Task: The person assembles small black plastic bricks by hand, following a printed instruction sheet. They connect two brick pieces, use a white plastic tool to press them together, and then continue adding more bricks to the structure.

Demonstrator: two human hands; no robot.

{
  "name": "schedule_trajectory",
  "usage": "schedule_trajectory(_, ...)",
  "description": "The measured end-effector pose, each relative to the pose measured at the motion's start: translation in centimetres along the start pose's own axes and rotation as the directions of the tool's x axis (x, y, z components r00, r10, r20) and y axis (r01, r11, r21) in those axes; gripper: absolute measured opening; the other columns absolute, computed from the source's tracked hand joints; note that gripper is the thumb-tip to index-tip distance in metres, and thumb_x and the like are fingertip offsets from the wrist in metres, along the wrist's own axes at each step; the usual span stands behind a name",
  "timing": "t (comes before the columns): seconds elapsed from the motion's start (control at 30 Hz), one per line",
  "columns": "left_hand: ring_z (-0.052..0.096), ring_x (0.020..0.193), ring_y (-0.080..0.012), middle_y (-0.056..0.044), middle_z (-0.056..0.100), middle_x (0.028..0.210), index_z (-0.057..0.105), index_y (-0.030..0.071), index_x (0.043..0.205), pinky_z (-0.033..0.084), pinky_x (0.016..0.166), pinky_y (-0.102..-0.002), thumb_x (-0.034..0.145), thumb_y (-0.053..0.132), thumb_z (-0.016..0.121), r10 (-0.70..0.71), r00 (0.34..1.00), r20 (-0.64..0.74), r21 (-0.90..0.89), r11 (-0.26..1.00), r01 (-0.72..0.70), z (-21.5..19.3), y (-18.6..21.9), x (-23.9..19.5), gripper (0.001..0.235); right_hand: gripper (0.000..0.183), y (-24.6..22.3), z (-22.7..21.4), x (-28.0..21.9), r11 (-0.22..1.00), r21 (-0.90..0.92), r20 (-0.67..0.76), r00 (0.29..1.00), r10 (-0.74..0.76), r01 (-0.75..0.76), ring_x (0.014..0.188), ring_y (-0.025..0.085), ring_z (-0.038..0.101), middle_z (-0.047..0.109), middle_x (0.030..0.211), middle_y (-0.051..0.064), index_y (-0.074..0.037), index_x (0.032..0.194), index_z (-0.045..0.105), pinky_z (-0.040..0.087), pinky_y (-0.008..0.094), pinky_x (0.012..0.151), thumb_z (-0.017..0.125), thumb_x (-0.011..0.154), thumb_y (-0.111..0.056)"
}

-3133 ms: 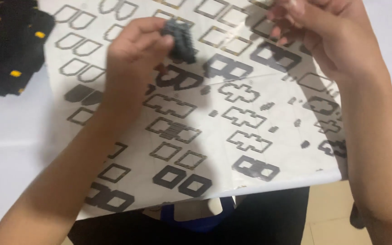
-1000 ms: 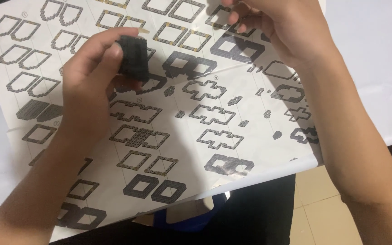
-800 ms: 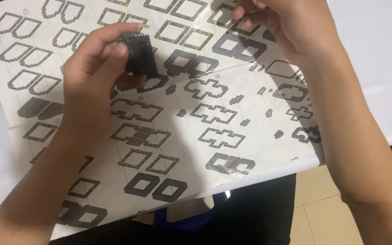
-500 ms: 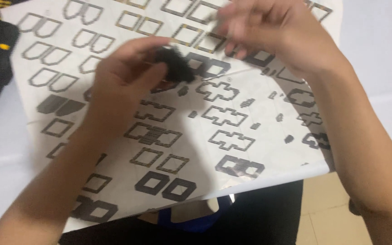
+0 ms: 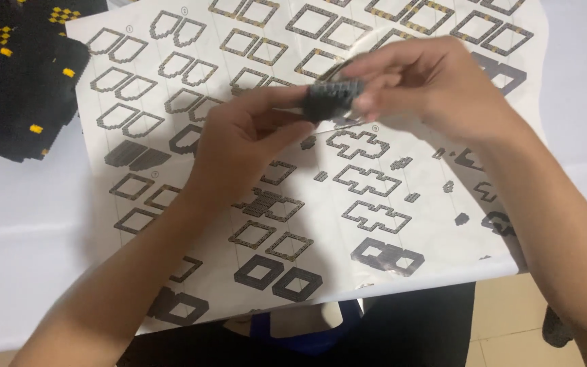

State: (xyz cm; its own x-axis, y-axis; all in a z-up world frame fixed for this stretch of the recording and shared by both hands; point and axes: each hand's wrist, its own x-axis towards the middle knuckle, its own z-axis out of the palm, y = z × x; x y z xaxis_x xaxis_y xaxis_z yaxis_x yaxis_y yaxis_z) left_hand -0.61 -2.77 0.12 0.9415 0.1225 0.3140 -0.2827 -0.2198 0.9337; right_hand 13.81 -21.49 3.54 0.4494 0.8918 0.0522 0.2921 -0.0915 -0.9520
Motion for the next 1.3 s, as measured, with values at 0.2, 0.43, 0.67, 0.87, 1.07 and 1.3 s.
schedule_trajectory(0.2,0.071,0.097,-0.0192,-0.012,0.069,0.105,0.058,0.004,0.116,0.062,0.087,-0.027,0.086,-0.006,0.066,0.068,0.998,-0.002,-0.033,0.997,-0.068,0.3,0.2,0.0,0.033,0.029,-0.2,-0.2,0.2,0.997,-0.026,-0.129,0.989,0.071,-0.075,0.073,0.014,0.068,0.068,0.082,0.009,-0.003,0.115,0.063,0.061,0.025,0.075,0.065,0.086,-0.002)
schedule_trajectory(0.43,0.073,0.088,-0.0201,-0.012,0.07,0.096,0.055,0.007,0.115,0.064,0.082,-0.028,0.085,-0.004,0.067,-0.05,0.999,-0.013,-0.089,0.995,0.048,0.8,1.1,0.0,0.034,0.027,0.8,-0.7,0.0,0.999,-0.049,-0.11,0.994,0.003,-0.009,0.073,0.012,0.067,0.068,0.088,0.007,-0.006,0.115,0.064,0.061,0.023,0.072,0.066,0.088,-0.004)
schedule_trajectory(0.67,0.07,0.091,-0.0168,-0.01,0.068,0.101,0.055,0.009,0.114,0.061,0.087,-0.026,0.085,-0.006,0.069,0.017,1.0,0.012,-0.051,0.999,-0.016,1.0,1.3,-0.2,0.036,0.026,0.9,-0.3,-0.1,0.999,0.015,-0.096,0.994,-0.043,0.045,0.073,0.01,0.065,0.067,0.087,0.006,-0.006,0.116,0.063,0.059,0.021,0.071,0.066,0.09,-0.006)
schedule_trajectory(0.87,0.065,0.077,-0.0117,-0.005,0.066,0.086,0.055,0.012,0.113,0.058,0.07,-0.022,0.083,-0.003,0.071,-0.13,0.991,-0.005,-0.043,0.991,0.13,0.9,1.1,-0.1,0.037,0.025,0.9,0.1,-0.1,0.998,0.058,-0.118,0.993,-0.011,0.018,0.072,0.01,0.066,0.067,0.082,0.003,-0.008,0.112,0.065,0.061,0.02,0.071,0.069,0.087,-0.008)
schedule_trajectory(1.07,0.067,0.076,-0.0134,-0.008,0.069,0.09,0.051,0.01,0.112,0.057,0.069,-0.022,0.083,0.0,0.07,-0.148,0.989,0.03,0.003,0.989,0.148,1.1,1.3,0.0,0.036,0.025,0.7,0.2,0.0,0.997,0.005,-0.084,0.994,-0.075,0.076,0.076,0.01,0.065,0.069,0.094,0.005,-0.008,0.114,0.064,0.059,0.018,0.072,0.068,0.09,-0.009)
schedule_trajectory(1.3,0.062,0.074,-0.0127,-0.006,0.065,0.087,0.047,0.012,0.117,0.053,0.069,-0.023,0.085,0.003,0.067,-0.189,0.979,0.081,0.059,0.981,0.185,1.2,1.0,-0.1,0.038,0.026,0.6,0.8,0.1,0.997,0.032,-0.088,0.994,-0.071,0.074,0.087,0.011,0.068,0.069,0.1,0.006,-0.006,0.114,0.063,0.059,0.019,0.073,0.067,0.089,-0.007)
